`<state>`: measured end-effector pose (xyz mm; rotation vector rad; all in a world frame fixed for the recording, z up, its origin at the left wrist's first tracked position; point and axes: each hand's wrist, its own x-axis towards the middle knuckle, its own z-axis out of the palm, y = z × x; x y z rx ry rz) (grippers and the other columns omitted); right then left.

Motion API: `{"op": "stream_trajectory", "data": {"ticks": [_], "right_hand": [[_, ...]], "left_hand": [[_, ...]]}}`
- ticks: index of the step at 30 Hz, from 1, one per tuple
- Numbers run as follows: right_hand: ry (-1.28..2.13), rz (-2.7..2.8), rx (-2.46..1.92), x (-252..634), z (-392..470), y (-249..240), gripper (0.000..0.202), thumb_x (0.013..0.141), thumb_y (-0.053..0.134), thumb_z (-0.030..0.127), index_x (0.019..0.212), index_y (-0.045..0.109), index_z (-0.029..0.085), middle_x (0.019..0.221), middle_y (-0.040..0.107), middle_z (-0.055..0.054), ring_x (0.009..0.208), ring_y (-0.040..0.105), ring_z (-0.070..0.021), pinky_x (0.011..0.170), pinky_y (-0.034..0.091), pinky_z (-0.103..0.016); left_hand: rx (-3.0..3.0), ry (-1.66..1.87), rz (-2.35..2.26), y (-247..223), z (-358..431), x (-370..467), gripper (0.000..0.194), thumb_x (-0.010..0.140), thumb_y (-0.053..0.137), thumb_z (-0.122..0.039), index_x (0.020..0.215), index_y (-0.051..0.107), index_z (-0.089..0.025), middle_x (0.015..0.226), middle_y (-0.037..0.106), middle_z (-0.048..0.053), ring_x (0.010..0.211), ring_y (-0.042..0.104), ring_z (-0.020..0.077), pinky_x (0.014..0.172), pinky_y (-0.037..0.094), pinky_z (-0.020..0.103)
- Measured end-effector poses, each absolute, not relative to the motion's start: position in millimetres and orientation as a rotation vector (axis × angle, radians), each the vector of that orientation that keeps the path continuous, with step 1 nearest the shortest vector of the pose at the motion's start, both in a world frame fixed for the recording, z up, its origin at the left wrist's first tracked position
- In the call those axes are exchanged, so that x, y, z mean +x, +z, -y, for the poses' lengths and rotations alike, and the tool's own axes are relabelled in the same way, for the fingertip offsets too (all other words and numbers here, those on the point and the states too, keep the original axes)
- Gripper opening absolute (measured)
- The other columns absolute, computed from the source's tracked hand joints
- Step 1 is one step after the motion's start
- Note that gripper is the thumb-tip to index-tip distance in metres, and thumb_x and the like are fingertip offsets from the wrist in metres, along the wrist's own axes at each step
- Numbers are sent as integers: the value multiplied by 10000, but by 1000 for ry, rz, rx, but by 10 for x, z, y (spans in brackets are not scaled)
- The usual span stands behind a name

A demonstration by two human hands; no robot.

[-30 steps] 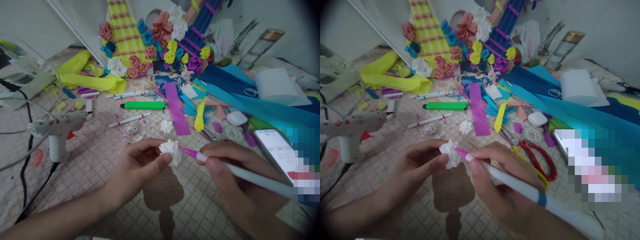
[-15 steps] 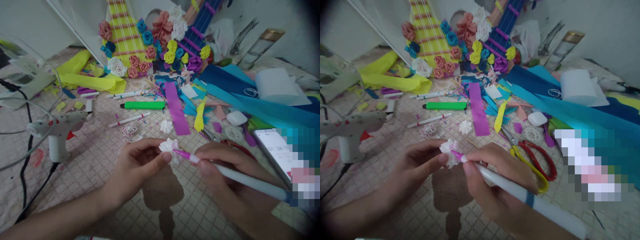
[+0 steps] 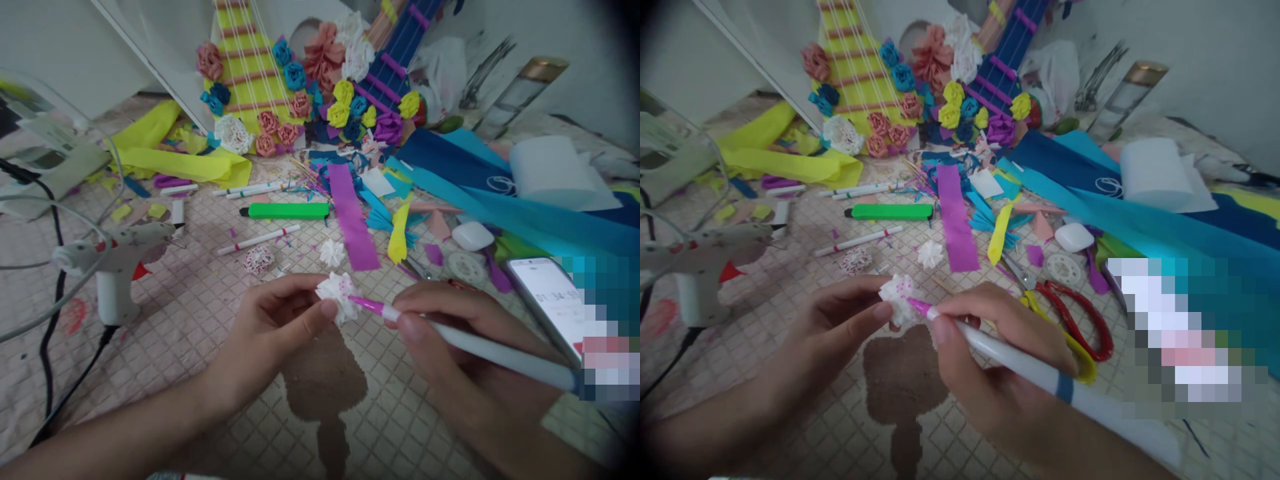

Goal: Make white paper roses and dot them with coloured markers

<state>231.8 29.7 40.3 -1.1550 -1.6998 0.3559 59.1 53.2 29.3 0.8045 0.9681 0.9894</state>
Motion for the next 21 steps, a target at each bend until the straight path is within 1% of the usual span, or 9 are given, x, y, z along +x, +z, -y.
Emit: {"op": "stream_trajectory", "data": {"ticks": [6, 9, 12, 15, 18, 21], "right_hand": [[356, 1669, -1185, 2333, -296, 374, 109, 758, 619, 137, 815, 625, 230, 678, 656, 25, 561, 602, -119, 433, 485, -218], [375, 1693, -1212, 2338, -306, 362, 109, 763, 625, 140, 824, 629, 230, 688, 659, 23, 564, 599, -119, 442, 490, -222], [361, 1655, -1173, 2343, -305, 365, 119, 768, 611, 134, 826, 627, 237, 661, 646, 21, 540, 586, -129, 411, 472, -239], [374, 1597, -1139, 2350, -294, 372, 119, 771, 595, 133, 818, 623, 238, 638, 629, 15, 530, 578, -138, 383, 444, -249], [424, 1638, -1162, 2357, -284, 374, 117, 766, 607, 127, 815, 623, 232, 652, 634, 20, 539, 577, -125, 412, 461, -239], [426, 1629, -1162, 2355, -284, 373, 107, 767, 605, 127, 814, 624, 221, 671, 641, 16, 563, 586, -123, 428, 468, -231]], "left_hand": [[789, 1010, -931, 312, -529, 599, 121, 657, 752, -147, 744, 719, -224, 671, 688, -46, 587, 590, 55, 578, 479, 133], [795, 999, -959, 322, -537, 602, 136, 639, 763, -150, 754, 713, -202, 687, 694, -26, 603, 606, 77, 569, 489, 152], [807, 990, -971, 324, -538, 603, 150, 620, 773, -146, 747, 705, -187, 670, 689, -15, 589, 607, 90, 550, 491, 164], [798, 1013, -936, 310, -533, 598, 144, 631, 767, -140, 745, 708, -204, 643, 678, -36, 559, 591, 67, 546, 484, 145], [781, 1024, -887, 293, -537, 591, 158, 636, 765, -132, 750, 714, -231, 655, 683, -54, 569, 593, 50, 557, 479, 122], [792, 1027, -899, 287, -548, 588, 133, 656, 752, -139, 751, 718, -226, 650, 679, -47, 570, 591, 53, 561, 480, 128]]}}
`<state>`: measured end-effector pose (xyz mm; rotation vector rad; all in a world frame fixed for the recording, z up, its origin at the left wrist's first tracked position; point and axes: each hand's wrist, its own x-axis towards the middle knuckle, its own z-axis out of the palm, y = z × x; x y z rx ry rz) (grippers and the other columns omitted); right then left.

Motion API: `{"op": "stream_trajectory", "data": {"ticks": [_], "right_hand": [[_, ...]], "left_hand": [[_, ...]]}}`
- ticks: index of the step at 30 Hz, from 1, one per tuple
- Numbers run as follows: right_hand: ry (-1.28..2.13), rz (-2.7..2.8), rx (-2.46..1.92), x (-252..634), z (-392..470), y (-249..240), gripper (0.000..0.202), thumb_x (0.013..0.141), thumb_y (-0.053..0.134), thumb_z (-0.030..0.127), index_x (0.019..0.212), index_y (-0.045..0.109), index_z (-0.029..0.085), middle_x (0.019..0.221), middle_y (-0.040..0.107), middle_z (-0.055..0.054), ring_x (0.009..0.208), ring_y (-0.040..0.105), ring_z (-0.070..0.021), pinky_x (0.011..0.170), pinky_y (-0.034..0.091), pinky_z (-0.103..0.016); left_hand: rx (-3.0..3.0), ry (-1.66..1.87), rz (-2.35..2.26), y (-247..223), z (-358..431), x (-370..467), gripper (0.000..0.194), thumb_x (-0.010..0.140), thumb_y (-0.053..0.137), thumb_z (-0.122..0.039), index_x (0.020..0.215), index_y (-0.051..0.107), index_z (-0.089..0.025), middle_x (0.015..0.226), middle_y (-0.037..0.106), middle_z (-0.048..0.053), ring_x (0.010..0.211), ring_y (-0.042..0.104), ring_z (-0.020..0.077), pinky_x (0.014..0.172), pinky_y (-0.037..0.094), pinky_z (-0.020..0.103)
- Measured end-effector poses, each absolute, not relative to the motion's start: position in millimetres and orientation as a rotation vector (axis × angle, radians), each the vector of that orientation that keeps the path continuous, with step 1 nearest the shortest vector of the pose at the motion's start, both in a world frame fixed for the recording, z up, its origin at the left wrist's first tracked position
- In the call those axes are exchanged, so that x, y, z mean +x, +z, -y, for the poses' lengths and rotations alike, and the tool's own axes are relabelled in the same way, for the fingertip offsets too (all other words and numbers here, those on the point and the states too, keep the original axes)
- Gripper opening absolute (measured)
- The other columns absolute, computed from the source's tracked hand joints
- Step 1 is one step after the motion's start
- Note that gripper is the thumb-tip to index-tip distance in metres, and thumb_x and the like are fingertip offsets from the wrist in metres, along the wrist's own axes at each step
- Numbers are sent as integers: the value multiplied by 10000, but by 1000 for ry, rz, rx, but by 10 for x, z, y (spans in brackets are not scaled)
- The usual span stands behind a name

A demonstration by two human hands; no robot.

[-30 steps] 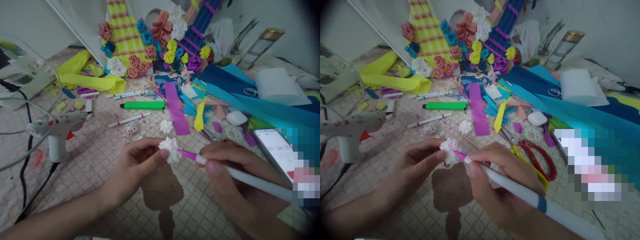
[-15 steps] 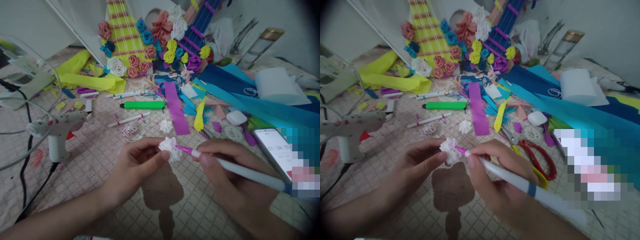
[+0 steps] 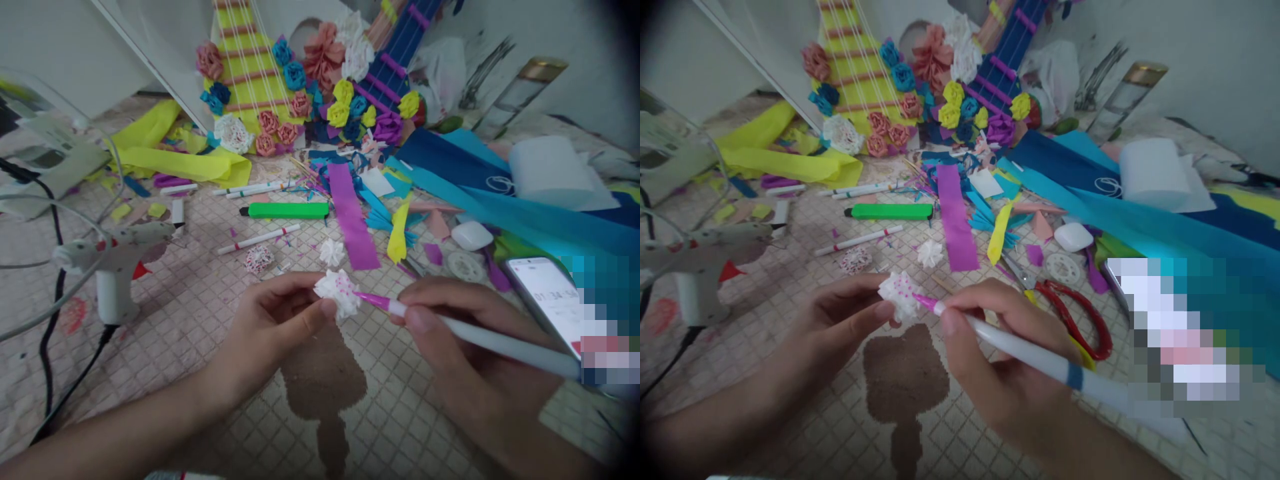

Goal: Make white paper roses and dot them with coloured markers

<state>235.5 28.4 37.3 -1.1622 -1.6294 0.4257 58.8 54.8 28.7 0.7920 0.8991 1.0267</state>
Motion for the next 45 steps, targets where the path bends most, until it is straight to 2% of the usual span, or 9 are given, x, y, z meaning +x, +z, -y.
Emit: {"op": "stream_trajectory", "data": {"ticks": [10, 23, 27, 36, 41, 45], "right_hand": [[391, 1578, -1150, 2343, -298, 360, 107, 765, 602, 128, 818, 625, 219, 679, 639, 12, 591, 589, -129, 464, 475, -245], [559, 1554, -1213, 2342, -298, 371, 107, 773, 616, 139, 804, 644, 237, 670, 641, 33, 551, 569, -101, 449, 478, -213], [516, 1401, -1156, 2339, -301, 352, 103, 779, 606, 142, 802, 647, 232, 676, 628, 24, 567, 558, -110, 443, 460, -231], [505, 1436, -1176, 2335, -291, 352, 103, 785, 597, 145, 800, 637, 238, 675, 628, 21, 565, 560, -113, 450, 470, -232], [541, 1573, -1193, 2345, -301, 376, 130, 768, 598, 116, 803, 623, 239, 658, 631, 32, 534, 552, -100, 440, 471, -213], [476, 1542, -1160, 2341, -301, 394, 155, 761, 589, 106, 813, 626, 248, 641, 627, 19, 515, 559, -129, 385, 440, -245]], "left_hand": [[775, 1001, -905, 276, -552, 578, 98, 682, 739, -162, 762, 724, -217, 653, 680, -38, 588, 589, 53, 563, 464, 119], [749, 993, -915, 277, -533, 575, 120, 673, 734, -123, 762, 728, -203, 710, 701, -26, 640, 604, 65, 596, 471, 124], [757, 995, -897, 250, -537, 572, 118, 668, 745, -157, 773, 724, -208, 691, 695, -28, 616, 595, 64, 581, 471, 131], [779, 969, -886, 229, -596, 547, 78, 690, 729, -173, 763, 724, -199, 678, 683, -31, 609, 591, 61, 610, 474, 138], [699, 967, -894, 237, -605, 548, 79, 677, 734, -164, 740, 729, -212, 668, 683, -36, 580, 585, 58, 585, 474, 136], [647, 970, -872, 247, -605, 560, 56, 686, 723, -158, 720, 729, -201, 669, 680, -22, 590, 583, 62, 589, 472, 142]]}}
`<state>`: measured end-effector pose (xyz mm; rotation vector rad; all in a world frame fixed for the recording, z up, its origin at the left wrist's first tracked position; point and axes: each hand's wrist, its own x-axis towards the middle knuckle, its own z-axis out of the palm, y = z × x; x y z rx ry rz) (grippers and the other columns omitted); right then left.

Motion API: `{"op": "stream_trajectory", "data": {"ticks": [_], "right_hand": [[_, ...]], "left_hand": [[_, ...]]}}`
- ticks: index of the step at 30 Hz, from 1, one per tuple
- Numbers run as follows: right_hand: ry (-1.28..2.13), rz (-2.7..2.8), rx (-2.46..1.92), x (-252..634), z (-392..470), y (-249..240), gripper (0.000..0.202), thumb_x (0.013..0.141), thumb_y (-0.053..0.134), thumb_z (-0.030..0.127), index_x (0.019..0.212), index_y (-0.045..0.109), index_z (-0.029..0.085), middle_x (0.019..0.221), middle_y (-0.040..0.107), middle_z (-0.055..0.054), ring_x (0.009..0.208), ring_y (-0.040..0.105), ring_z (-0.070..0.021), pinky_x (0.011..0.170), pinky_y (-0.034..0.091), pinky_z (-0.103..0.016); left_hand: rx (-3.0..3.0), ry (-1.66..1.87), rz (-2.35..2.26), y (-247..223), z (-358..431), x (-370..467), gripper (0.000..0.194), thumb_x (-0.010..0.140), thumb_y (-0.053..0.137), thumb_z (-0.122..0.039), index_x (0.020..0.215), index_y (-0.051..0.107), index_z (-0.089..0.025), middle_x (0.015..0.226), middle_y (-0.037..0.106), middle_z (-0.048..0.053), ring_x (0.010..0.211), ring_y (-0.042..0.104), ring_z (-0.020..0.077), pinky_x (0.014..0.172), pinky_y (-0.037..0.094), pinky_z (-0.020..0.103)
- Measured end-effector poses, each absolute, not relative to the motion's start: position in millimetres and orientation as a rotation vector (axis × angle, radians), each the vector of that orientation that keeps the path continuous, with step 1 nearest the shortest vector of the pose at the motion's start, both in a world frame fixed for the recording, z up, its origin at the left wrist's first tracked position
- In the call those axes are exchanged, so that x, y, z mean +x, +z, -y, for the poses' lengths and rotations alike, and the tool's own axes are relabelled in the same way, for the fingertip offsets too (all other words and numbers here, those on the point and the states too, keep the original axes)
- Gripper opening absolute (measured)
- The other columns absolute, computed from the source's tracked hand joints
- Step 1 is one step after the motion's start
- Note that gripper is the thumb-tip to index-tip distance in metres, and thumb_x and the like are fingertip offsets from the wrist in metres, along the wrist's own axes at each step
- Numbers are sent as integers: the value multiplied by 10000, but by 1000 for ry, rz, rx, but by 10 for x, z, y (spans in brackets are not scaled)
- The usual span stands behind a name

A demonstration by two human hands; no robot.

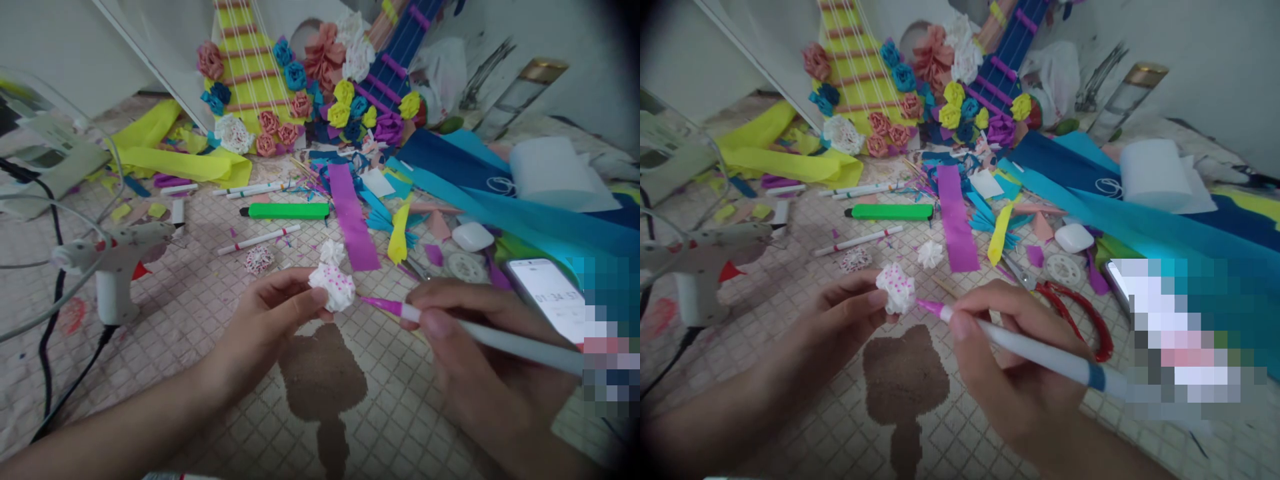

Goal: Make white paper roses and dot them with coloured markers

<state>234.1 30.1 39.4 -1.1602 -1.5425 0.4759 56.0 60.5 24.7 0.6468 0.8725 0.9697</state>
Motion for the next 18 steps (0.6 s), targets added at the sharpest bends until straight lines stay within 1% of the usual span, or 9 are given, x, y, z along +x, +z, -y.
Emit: {"op": "stream_trajectory", "data": {"ticks": [6, 10, 13, 18], "right_hand": [[458, 1684, -1173, 2311, -309, 397, 119, 757, 606, 138, 793, 625, 250, 635, 633, 22, 496, 552, -122, 395, 448, -243], [436, 1528, -1195, 2323, -300, 388, 119, 772, 600, 148, 820, 630, 253, 660, 636, 15, 514, 549, -129, 412, 461, -260], [459, 1556, -1225, 2334, -300, 395, 107, 773, 613, 149, 812, 637, 246, 674, 649, 20, 542, 572, -120, 446, 489, -236], [464, 1482, -1255, 2320, -316, 406, 72, 775, 615, 168, 783, 638, 236, 655, 649, 22, 514, 570, -117, 444, 502, -231]], "left_hand": [[595, 982, -867, 236, -617, 578, 52, 668, 731, -165, 719, 721, -169, 694, 672, -7, 604, 581, 75, 603, 482, 167], [598, 972, -858, 232, -613, 577, 46, 673, 726, -160, 711, 719, -184, 681, 670, -16, 599, 577, 70, 594, 472, 163], [634, 968, -845, 230, -607, 571, 59, 679, 723, -157, 723, 725, -197, 699, 678, -23, 595, 573, 60, 591, 461, 152], [641, 954, -864, 241, -595, 566, 71, 677, 724, -162, 733, 725, -206, 694, 681, -20, 605, 580, 74, 609, 468, 170]]}}
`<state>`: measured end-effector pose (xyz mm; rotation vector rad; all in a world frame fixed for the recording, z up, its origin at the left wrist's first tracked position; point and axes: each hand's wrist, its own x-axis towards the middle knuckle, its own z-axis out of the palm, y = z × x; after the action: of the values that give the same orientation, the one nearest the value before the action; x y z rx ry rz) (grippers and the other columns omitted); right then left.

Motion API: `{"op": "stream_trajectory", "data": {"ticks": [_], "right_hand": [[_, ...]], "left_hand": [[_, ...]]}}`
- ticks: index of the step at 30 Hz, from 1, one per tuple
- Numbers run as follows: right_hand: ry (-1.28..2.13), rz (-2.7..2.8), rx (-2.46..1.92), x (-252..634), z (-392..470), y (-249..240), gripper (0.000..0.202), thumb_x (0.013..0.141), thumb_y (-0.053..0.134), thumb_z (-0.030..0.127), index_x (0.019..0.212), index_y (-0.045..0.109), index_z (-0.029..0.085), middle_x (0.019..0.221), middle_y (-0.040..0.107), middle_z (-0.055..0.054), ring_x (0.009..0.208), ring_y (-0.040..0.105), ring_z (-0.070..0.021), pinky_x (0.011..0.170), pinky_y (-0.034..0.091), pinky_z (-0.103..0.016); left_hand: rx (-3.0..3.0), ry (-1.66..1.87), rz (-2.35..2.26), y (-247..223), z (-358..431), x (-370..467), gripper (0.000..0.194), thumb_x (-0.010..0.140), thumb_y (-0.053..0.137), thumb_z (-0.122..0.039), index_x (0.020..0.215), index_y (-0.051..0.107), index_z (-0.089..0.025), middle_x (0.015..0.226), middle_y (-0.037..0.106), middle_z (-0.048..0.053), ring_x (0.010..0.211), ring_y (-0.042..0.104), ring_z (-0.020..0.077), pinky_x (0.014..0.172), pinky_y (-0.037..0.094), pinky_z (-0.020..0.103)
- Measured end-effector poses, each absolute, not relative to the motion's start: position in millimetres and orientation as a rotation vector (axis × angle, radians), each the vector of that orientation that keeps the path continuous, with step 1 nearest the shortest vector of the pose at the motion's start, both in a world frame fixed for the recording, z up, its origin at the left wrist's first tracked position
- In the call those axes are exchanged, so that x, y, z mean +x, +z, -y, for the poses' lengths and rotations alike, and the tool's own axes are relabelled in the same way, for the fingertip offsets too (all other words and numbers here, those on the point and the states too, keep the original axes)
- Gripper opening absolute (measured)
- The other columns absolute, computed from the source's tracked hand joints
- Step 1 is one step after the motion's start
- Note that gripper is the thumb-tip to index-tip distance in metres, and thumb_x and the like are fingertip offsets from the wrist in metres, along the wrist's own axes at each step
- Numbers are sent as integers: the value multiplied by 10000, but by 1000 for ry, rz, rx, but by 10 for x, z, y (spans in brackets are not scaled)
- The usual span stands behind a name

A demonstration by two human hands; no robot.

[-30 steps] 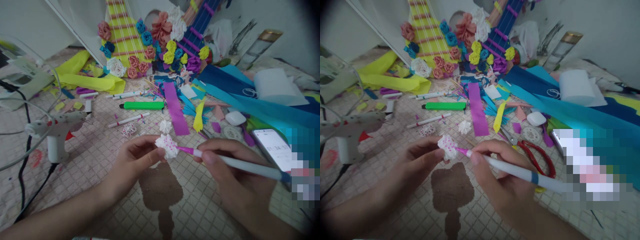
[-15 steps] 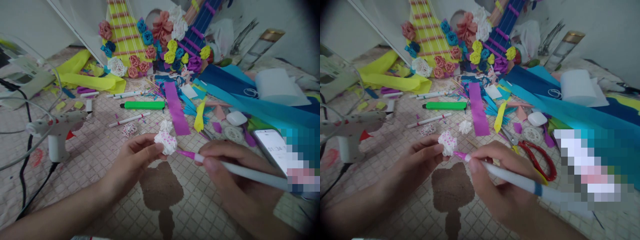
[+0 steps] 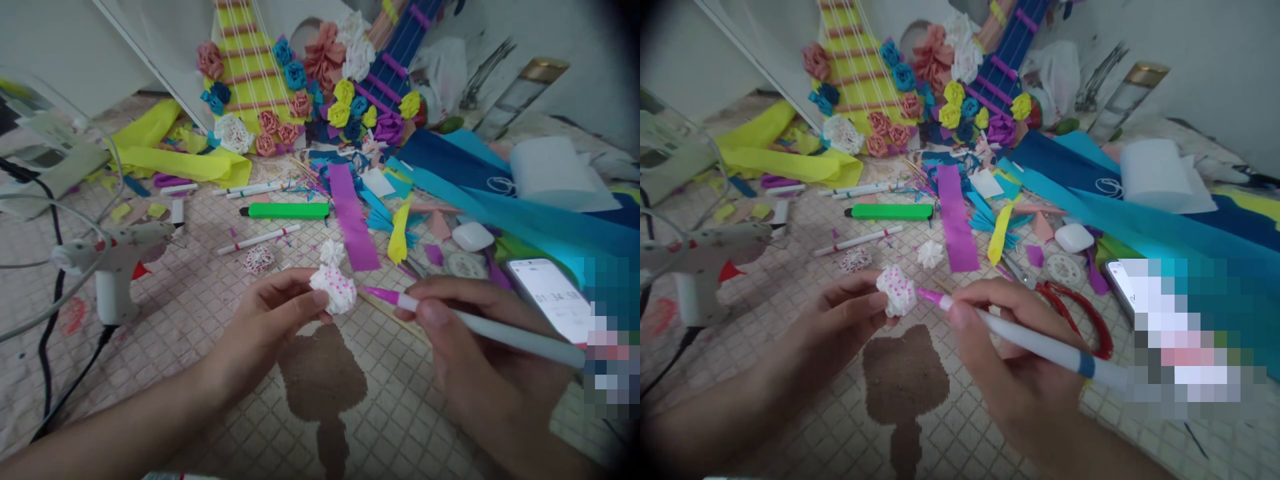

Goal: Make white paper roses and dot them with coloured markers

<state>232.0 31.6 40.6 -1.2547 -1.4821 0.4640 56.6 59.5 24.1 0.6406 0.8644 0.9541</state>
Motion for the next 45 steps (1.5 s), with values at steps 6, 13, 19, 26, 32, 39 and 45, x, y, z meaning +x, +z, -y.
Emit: {"op": "stream_trajectory", "data": {"ticks": [6, 13, 19, 26, 32, 39, 45], "right_hand": [[488, 1498, -1244, 2309, -319, 387, 83, 765, 626, 161, 784, 648, 239, 661, 654, 21, 533, 576, -118, 449, 500, -226], [504, 1568, -1219, 2320, -301, 406, 114, 760, 607, 127, 777, 637, 236, 649, 637, 26, 516, 560, -110, 424, 479, -219], [427, 1608, -1190, 2337, -293, 414, 115, 763, 607, 138, 816, 622, 238, 671, 646, 25, 548, 589, -119, 447, 483, -233], [327, 1742, -1186, 2325, -290, 403, 143, 746, 619, 143, 845, 610, 246, 688, 657, 4, 586, 610, -146, 465, 486, -259], [334, 1803, -1191, 2311, -309, 413, 140, 740, 620, 136, 835, 607, 238, 679, 651, 17, 547, 581, -123, 464, 478, -246], [319, 1702, -1196, 2316, -298, 402, 131, 755, 612, 151, 842, 610, 248, 690, 649, 12, 594, 592, -136, 479, 483, -255], [332, 1735, -1245, 2331, -293, 386, 93, 772, 621, 183, 835, 620, 252, 686, 647, 12, 551, 571, -128, 449, 465, -250]], "left_hand": [[635, 943, -871, 247, -587, 567, 74, 674, 727, -166, 736, 726, -206, 683, 680, -15, 601, 580, 75, 603, 467, 167], [614, 968, -865, 258, -598, 574, 76, 651, 741, -155, 708, 719, -200, 666, 677, -25, 572, 580, 65, 584, 468, 155], [583, 978, -948, 272, -594, 586, 197, 644, 750, -162, 824, 680, -197, 722, 667, -25, 634, 604, 82, 634, 477, 173], [656, 936, -967, 284, -582, 583, 211, 662, 741, -199, 857, 665, -173, 804, 686, 8, 743, 627, 133, 720, 484, 234], [636, 909, -978, 265, -586, 584, 205, 642, 758, -204, 820, 665, -165, 779, 699, 14, 740, 643, 142, 729, 489, 247], [665, 954, -987, 253, -590, 579, 157, 674, 740, -207, 816, 685, -172, 782, 700, 4, 736, 634, 117, 727, 487, 216], [784, 960, -1027, 264, -573, 577, 163, 677, 744, -204, 825, 684, -172, 726, 692, 4, 674, 624, 112, 645, 476, 199]]}}
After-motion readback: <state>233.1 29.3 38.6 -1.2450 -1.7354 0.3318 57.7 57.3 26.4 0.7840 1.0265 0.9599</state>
